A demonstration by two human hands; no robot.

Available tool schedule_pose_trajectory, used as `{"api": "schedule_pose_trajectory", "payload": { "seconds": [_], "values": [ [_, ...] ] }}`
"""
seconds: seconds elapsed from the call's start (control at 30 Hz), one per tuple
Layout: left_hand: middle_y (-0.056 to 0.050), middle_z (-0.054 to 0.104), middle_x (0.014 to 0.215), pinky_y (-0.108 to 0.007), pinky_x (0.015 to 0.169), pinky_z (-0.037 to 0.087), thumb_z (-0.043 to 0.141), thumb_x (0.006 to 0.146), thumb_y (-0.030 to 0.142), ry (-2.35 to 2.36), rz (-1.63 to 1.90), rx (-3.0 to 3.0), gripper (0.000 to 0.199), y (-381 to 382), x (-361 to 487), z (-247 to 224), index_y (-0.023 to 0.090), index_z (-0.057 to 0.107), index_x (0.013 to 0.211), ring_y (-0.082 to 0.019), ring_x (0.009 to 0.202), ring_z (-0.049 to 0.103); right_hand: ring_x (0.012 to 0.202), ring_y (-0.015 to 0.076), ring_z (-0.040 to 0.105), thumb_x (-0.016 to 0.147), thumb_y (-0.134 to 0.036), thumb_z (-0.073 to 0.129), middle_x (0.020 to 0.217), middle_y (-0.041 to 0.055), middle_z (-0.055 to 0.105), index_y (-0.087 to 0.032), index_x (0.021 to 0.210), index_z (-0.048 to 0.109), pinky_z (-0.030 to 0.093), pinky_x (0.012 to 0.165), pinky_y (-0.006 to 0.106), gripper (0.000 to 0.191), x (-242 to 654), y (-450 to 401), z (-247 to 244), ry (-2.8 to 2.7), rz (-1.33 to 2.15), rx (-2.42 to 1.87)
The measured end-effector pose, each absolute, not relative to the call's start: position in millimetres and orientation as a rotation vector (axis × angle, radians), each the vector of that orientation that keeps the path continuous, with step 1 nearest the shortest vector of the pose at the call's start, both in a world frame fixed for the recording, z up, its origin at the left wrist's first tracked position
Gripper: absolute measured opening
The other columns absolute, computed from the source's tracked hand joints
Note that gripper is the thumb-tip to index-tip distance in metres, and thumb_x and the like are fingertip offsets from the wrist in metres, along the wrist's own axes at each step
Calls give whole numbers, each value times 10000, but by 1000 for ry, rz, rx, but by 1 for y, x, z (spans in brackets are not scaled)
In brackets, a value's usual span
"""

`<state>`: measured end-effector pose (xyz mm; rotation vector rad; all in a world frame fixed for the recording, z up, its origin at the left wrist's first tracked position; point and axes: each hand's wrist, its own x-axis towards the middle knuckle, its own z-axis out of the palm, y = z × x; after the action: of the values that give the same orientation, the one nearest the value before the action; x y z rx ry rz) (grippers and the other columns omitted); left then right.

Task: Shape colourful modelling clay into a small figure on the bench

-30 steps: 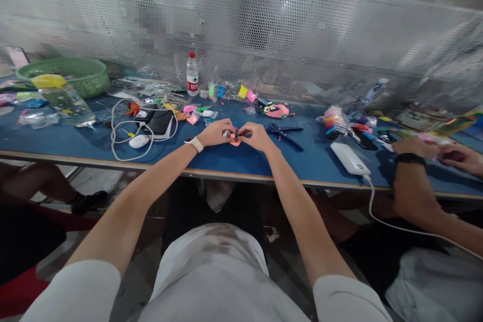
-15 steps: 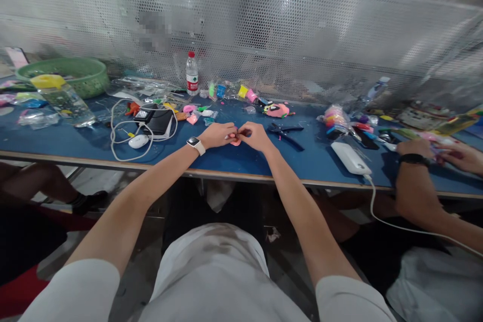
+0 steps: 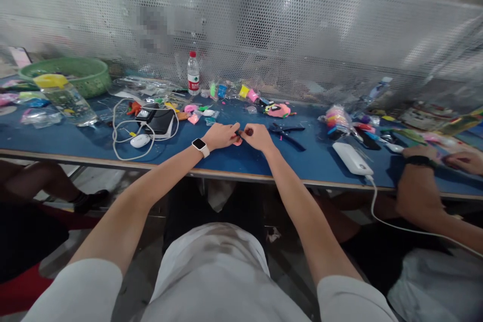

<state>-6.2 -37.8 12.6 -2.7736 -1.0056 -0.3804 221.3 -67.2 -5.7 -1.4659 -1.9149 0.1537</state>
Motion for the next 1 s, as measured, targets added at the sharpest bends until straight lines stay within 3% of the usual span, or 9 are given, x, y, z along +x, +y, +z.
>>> {"api": "schedule_pose_trajectory", "payload": {
  "seconds": [0.1, 0.23, 0.47, 0.6, 0.9, 1.0],
  "values": [
    [-209, 869, 1103, -387, 777, 463, 521, 1181, 356, -968, -345, -2780, 367, -38, -5, 12, 145, 654, 1450, -392, 1024, 850, 644, 209, 606, 1052, -548, 685, 701, 61, 752, -243, 658, 673, 375, 649, 356, 498, 223, -65, -7, -1997, 147, -1572],
    [-224, 867, 1105, -400, 780, 479, 495, 1166, 307, -919, -332, -2793, 342, -37, -5, 11, 145, 672, 1408, -405, 994, 848, 644, 198, 607, 1095, -597, 623, 698, 55, 752, -229, 655, 695, 378, 647, 344, 578, 223, -64, -9, -2042, 198, -1557],
    [-194, 871, 1119, -379, 784, 475, 540, 1141, 304, -925, -399, -2819, 273, -35, -5, 9, 182, 679, 1341, -373, 984, 846, 649, 198, 625, 1075, -587, 647, 702, 51, 768, -227, 698, 760, 417, 662, 340, 534, 222, -64, -9, -2006, 252, -1545],
    [-193, 870, 1123, -389, 774, 473, 532, 1149, 320, -931, -373, -2818, 287, -36, -6, 9, 179, 685, 1346, -390, 991, 846, 639, 192, 605, 1050, -637, 695, 705, 53, 756, -231, 655, 710, 383, 632, 338, 567, 221, -65, -9, -1987, 225, -1607],
    [-186, 862, 1146, -399, 787, 480, 545, 1131, 291, -946, -411, -2839, 278, -36, -5, 9, 186, 697, 1339, -378, 983, 835, 654, 194, 624, 1081, -508, 636, 713, 57, 766, -224, 665, 703, 403, 652, 336, 508, 219, -63, -10, -2017, 221, -1571],
    [-170, 848, 1140, -397, 770, 471, 559, 1127, 303, -944, -430, -2837, 262, -35, -6, 8, 190, 697, 1320, -359, 966, 820, 699, 216, 670, 1045, -531, 703, 749, 65, 789, -232, 693, 700, 455, 696, 349, 462, 221, -65, -8, -1979, 248, -1526]
  ]
}}
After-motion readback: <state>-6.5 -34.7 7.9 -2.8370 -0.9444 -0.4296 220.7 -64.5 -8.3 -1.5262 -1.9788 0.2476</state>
